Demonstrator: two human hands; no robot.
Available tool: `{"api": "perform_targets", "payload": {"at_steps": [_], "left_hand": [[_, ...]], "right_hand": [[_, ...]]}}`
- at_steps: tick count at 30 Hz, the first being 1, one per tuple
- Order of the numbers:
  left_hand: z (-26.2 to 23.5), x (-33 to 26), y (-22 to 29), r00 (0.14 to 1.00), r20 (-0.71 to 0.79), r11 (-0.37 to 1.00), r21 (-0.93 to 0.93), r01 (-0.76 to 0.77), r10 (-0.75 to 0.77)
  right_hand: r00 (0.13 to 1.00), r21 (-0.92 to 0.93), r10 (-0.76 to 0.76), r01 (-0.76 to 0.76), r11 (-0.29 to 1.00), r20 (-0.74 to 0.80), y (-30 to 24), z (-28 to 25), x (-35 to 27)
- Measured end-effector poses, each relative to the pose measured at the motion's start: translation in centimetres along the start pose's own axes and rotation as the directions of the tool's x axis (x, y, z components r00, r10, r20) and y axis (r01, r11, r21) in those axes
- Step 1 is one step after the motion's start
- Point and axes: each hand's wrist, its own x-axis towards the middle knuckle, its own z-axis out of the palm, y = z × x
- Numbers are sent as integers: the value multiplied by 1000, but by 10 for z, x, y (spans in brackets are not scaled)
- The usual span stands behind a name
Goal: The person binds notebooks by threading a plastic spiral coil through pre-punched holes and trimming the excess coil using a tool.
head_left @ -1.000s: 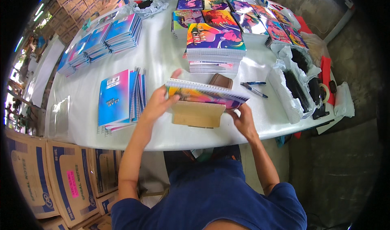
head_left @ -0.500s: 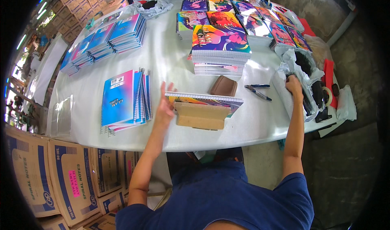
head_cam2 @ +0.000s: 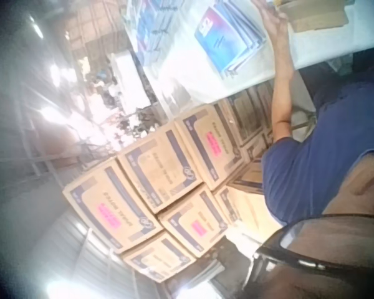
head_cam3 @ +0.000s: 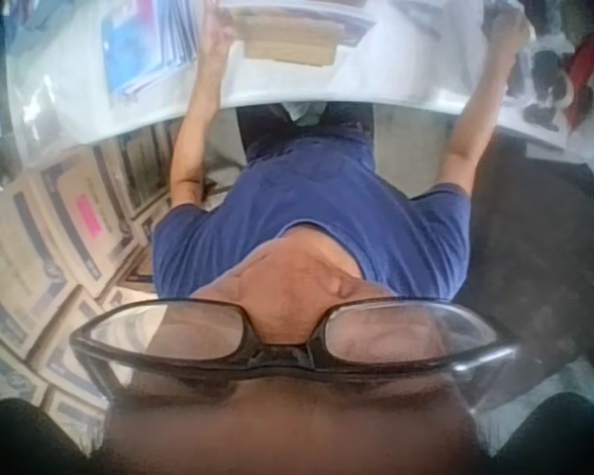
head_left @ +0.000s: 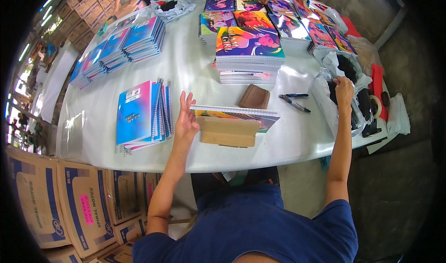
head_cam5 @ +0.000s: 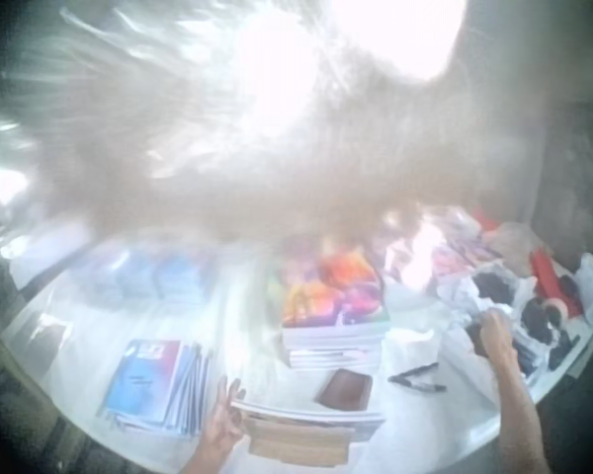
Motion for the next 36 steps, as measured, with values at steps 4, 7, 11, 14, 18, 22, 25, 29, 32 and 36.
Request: {"api": "perform_targets", "payload": {"at_steps": [4, 7, 11, 14, 18, 22, 25, 29, 32, 36], "left_hand": [[6, -1, -1, 999, 2, 999, -17, 35, -35], [10, -1, -2, 999, -16, 999, -29, 34, -34], [11, 0, -3, 996, -90, 999, -44, -5, 1], [17, -1, -6, 995, -99, 993, -119, -28, 17], [34, -5, -10, 996, -70, 998, 34, -43, 45], [24, -1, 8, 976, -169, 971, 218, -98, 137], [46, 6, 54, 864, -3, 607, 713, -351, 503], [107, 14, 86, 865, 377, 131, 889, -438, 332], [124, 25, 77, 875, 441, 223, 849, -479, 202], [128, 32, 68, 878, 443, 217, 853, -475, 181]], "right_hand": [[997, 21, 38, -39, 999, 64, 2, -14, 4], [1000, -15, 8, -8, 1000, 7, 1, -33, 8], [974, 48, -29, 41, 998, -226, -71, -87, -2], [992, 358, -19, 64, 932, -128, -141, -89, -48], [959, 859, 135, -285, 426, 251, -234, -62, -107], [982, 909, 47, -186, 372, 182, -243, -77, -105], [989, 916, -120, -27, 401, 81, -210, -98, -92], [938, 886, -254, -101, 453, 237, -194, -129, -92], [915, 883, -277, -149, 446, 294, -192, -134, -90], [937, 902, -278, -81, 423, 214, -197, -133, -90]]}}
